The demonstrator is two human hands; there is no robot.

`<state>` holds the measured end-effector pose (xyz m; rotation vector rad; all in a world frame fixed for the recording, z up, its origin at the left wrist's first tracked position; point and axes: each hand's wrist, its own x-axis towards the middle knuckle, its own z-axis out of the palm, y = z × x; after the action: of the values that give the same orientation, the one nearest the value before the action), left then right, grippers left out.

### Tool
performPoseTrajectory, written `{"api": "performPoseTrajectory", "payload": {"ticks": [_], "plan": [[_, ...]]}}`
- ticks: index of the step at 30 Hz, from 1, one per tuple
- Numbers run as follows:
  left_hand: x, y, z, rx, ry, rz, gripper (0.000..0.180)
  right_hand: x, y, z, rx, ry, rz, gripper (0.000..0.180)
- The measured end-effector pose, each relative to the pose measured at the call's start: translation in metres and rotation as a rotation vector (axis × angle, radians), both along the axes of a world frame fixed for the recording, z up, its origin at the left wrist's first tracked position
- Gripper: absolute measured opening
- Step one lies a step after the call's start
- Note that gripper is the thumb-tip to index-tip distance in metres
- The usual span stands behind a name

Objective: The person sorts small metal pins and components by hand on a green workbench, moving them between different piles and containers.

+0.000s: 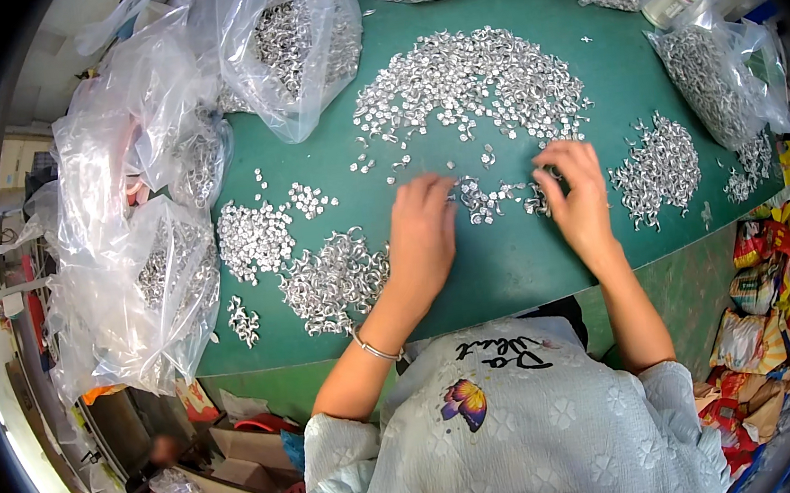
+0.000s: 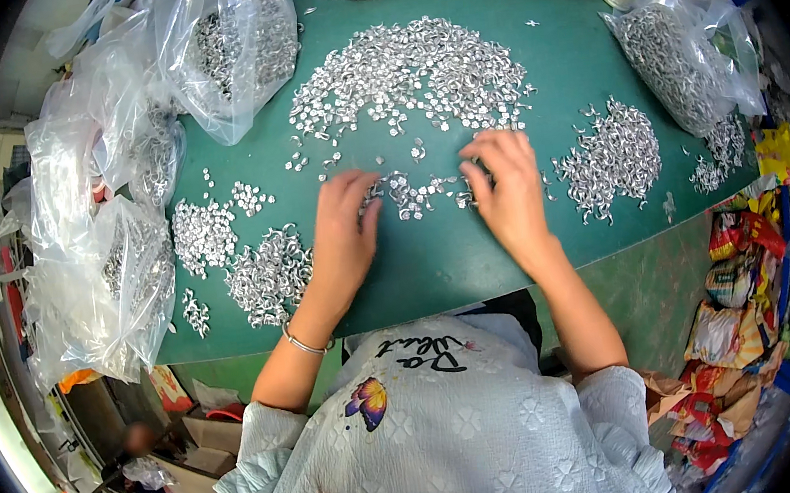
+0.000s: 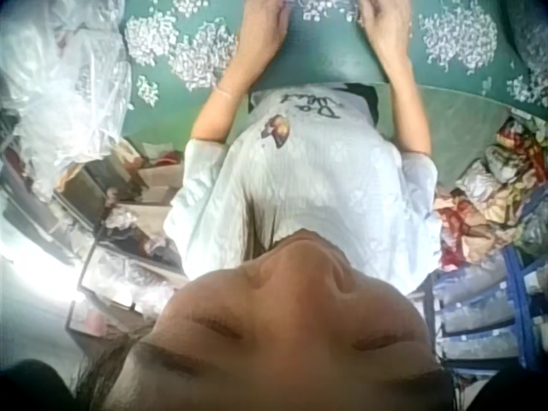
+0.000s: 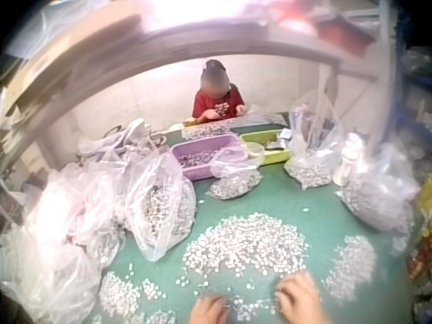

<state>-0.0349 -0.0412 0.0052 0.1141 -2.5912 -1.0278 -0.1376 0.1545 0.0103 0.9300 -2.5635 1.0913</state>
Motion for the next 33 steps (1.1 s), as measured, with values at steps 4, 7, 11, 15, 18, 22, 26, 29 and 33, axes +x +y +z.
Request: {"api": "performPoseTrajectory", "payload": {"ticks": [4,7,11,15,18,22,26,29,33], "plan": [[0.008,0.013,-0.001,-0.168,-0.086,-0.06,0.031,0.03,-0.016,0.001,0.167,0.03,0.177,0.016],[0.011,0.01,-0.004,-0.197,-0.106,0.012,0.032,0.039,-0.015,-0.016,0.232,0.08,0.135,0.014],[0.021,0.009,0.003,-0.09,-0.079,-0.002,0.032,0.052,-0.006,-0.002,0.223,-0.004,0.318,0.011],[0.034,0.031,0.002,-0.01,-0.015,-0.2,0.031,0.036,-0.006,-0.003,0.068,-0.13,0.347,0.011],[0.039,0.043,0.007,-0.033,-0.101,-0.194,0.032,0.007,-0.023,-0.004,0.142,-0.05,0.062,0.013],[0.048,0.044,-0.011,-0.039,-0.1,-0.184,0.024,-0.005,-0.051,-0.012,0.202,0.032,-0.043,0.015],[0.054,0.032,-0.002,-0.097,-0.098,-0.046,0.021,0.004,-0.043,-0.005,0.22,-0.045,0.041,0.018],[0.062,0.022,-0.001,-0.143,-0.1,0.053,0.024,0.034,-0.028,0.004,0.162,-0.163,0.272,0.019],[0.069,0.021,0.0,-0.141,-0.119,0.097,0.031,0.066,-0.037,0.006,0.224,-0.262,0.456,0.022]]}}
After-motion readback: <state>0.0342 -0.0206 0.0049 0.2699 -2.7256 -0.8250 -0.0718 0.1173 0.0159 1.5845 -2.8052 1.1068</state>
